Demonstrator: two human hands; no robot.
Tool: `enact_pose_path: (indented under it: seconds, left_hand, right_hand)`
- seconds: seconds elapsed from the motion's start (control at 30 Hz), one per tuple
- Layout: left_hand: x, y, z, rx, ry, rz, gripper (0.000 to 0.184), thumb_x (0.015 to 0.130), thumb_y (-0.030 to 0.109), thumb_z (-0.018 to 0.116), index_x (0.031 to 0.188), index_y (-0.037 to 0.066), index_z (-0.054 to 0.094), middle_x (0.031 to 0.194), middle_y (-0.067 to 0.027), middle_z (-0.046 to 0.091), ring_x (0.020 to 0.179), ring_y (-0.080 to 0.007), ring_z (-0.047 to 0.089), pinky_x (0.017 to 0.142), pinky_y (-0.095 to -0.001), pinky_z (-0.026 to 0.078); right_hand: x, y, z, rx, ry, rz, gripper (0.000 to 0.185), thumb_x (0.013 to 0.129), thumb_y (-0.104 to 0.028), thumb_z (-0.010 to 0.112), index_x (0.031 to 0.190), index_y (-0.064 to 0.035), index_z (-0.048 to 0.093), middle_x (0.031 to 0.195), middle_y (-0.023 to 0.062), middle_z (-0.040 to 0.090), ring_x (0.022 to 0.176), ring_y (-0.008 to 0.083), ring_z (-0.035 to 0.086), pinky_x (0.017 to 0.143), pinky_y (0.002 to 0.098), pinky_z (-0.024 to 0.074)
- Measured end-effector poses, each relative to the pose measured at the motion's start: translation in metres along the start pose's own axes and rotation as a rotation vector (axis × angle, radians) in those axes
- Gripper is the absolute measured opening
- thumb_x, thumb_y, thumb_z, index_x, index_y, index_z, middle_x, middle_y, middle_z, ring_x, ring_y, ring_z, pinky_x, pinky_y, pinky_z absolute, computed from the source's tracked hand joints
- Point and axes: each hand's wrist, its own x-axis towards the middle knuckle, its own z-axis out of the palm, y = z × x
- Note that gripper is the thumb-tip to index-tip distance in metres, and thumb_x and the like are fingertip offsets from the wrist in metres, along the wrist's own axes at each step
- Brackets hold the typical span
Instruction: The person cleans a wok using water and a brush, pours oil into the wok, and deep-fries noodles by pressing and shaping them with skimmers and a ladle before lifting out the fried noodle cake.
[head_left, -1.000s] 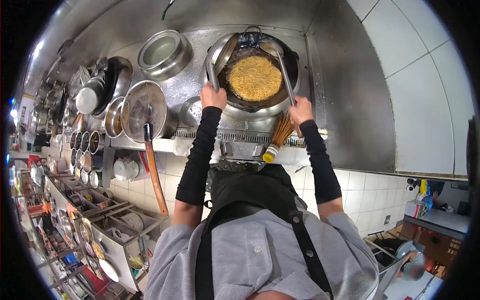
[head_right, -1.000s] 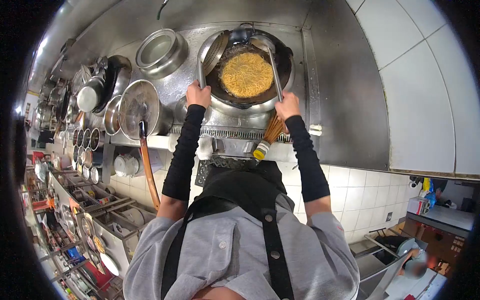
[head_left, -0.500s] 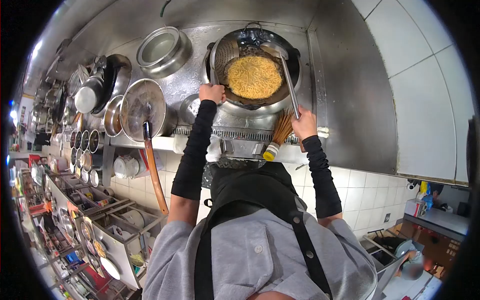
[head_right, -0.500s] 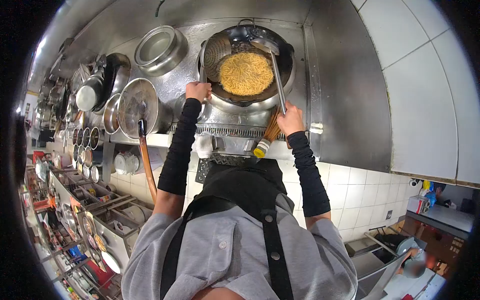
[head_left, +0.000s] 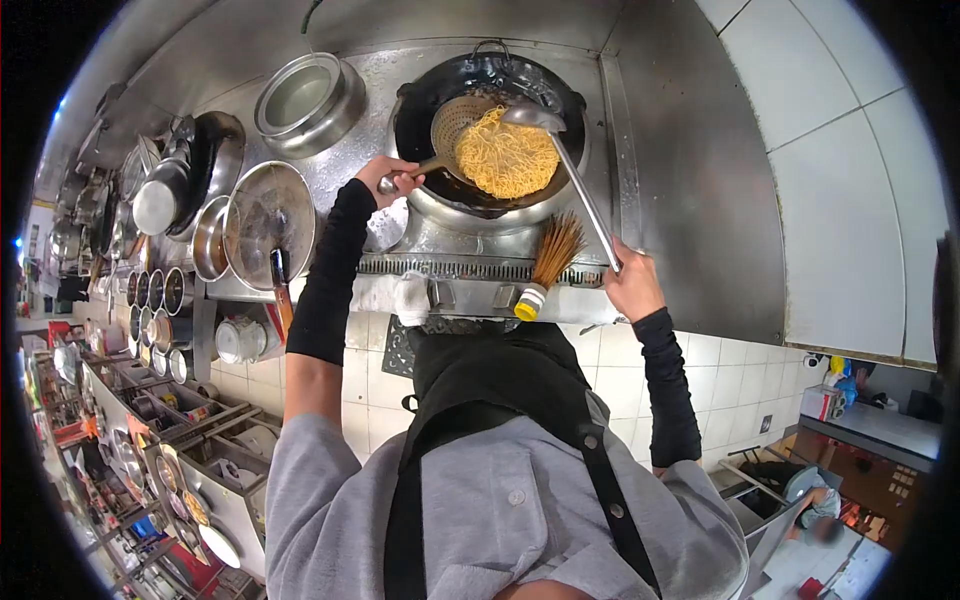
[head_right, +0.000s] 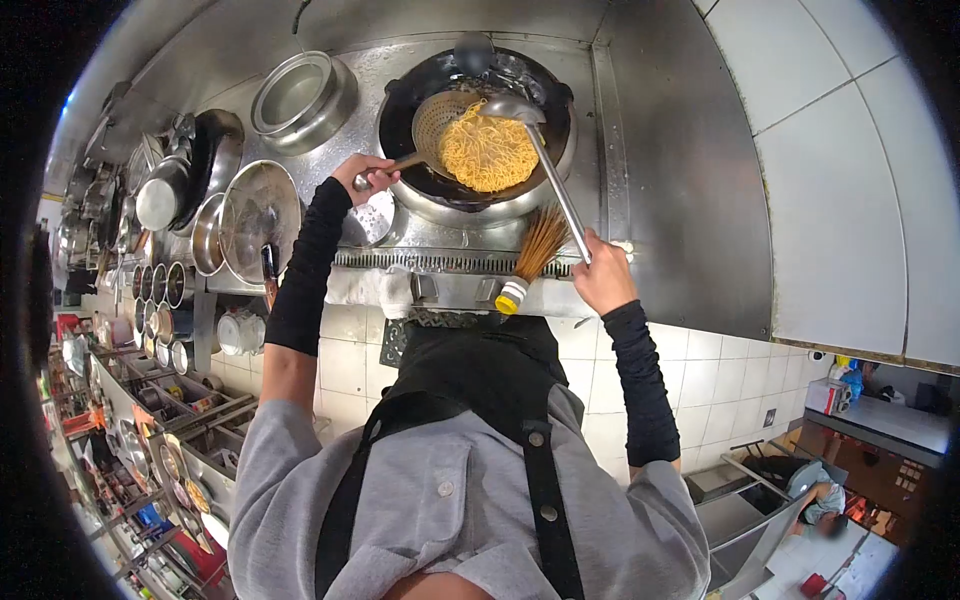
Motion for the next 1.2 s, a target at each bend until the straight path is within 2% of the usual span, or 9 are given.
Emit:
enact_pose_path:
  seconds: [0.33,0.53,0.67,0.8,0.93,1.0,1.1,1.13,1.2]
  left_hand:
    - [-0.023,-0.006,0.021,-0.270,-0.046,-0.005,0.024,0.096,0.005,0.058,0.102,-0.014,0.045,0.083,-0.0090,0.050,0.059,-0.0067,0.050,0.046,-0.0161,0.038]
    - [-0.078,0.005,0.056,0.202,0.030,0.404,0.022,0.096,0.004,0.058,0.104,-0.016,0.052,0.089,-0.0123,0.056,0.064,-0.0066,0.051,0.048,-0.0162,0.037]
    - [-0.110,0.001,0.118,0.488,0.442,0.597,0.014,0.094,0.004,0.058,0.095,-0.010,0.058,0.080,-0.0127,0.058,0.061,-0.0098,0.051,0.045,-0.0197,0.037]
    - [-0.092,-0.045,0.158,0.824,0.620,0.784,0.014,0.083,0.005,0.061,0.089,-0.008,0.063,0.067,-0.0133,0.063,0.051,-0.0194,0.061,0.052,-0.0364,0.049]
    - [-0.038,-0.101,0.162,1.070,0.865,1.000,0.026,0.078,0.009,0.062,0.095,-0.010,0.059,0.077,-0.0291,0.067,0.072,-0.0413,0.070,0.071,-0.0464,0.054]
    - [0.001,-0.110,0.132,1.130,0.891,1.191,0.032,0.084,0.007,0.063,0.110,-0.011,0.059,0.056,-0.0113,0.060,0.045,-0.0184,0.061,0.042,-0.0346,0.048]
    - [0.001,-0.114,0.122,1.015,0.871,1.333,0.044,0.085,0.008,0.066,0.122,-0.013,0.056,0.059,-0.0073,0.059,0.044,-0.0139,0.057,0.041,-0.0324,0.046]
    - [-0.033,-0.118,0.153,0.787,0.760,1.102,0.032,0.085,0.005,0.064,0.112,-0.011,0.058,0.068,-0.0138,0.063,0.049,-0.0216,0.061,0.049,-0.0377,0.049]
    - [-0.055,-0.114,0.160,0.697,0.689,1.041,0.024,0.087,0.002,0.062,0.108,-0.009,0.060,0.065,-0.0058,0.057,0.043,-0.0106,0.053,0.038,-0.0296,0.043]
  right_hand:
    - [-0.010,0.008,0.009,-0.209,-0.082,-0.032,0.056,0.073,0.001,0.059,0.129,0.0030,0.055,0.099,0.0286,0.065,0.090,0.0460,0.063,0.083,0.0508,0.0512]
    - [0.006,-0.010,0.035,-0.009,0.022,-0.167,0.052,0.073,0.002,0.058,0.125,0.0045,0.059,0.099,0.0300,0.065,0.088,0.0473,0.063,0.083,0.0486,0.0520]
    - [0.016,-0.034,0.046,0.179,0.137,-0.263,0.049,0.074,0.001,0.057,0.122,0.0068,0.060,0.102,0.0313,0.065,0.086,0.0458,0.064,0.082,0.0460,0.0527]
    - [-0.008,-0.043,0.024,0.235,0.176,-0.155,0.049,0.072,0.002,0.057,0.120,0.0055,0.061,0.103,0.0303,0.065,0.094,0.0471,0.063,0.085,0.0458,0.0536]
    - [-0.045,-0.007,-0.003,0.191,0.272,-0.065,0.053,0.078,0.000,0.063,0.129,0.0090,0.056,0.069,0.0139,0.061,0.055,0.0123,0.059,0.052,0.0311,0.0486]
    - [-0.062,-0.001,-0.025,0.243,0.280,0.046,0.052,0.082,0.002,0.061,0.133,0.0094,0.054,0.066,0.0076,0.059,0.047,0.0096,0.054,0.044,0.0283,0.0441]
    - [-0.079,-0.022,-0.062,0.363,0.300,0.206,0.052,0.083,0.005,0.060,0.134,0.0105,0.053,0.061,0.0063,0.058,0.045,0.0083,0.052,0.042,0.0267,0.0429]
    - [-0.084,-0.034,-0.072,0.433,0.299,0.293,0.051,0.082,0.006,0.060,0.133,0.0105,0.054,0.060,0.0085,0.059,0.046,0.0087,0.054,0.044,0.0273,0.0443]
    - [-0.088,-0.043,-0.080,0.499,0.312,0.300,0.053,0.084,0.006,0.059,0.136,0.0108,0.051,0.055,0.0041,0.055,0.042,0.0082,0.050,0.040,0.0270,0.0414]
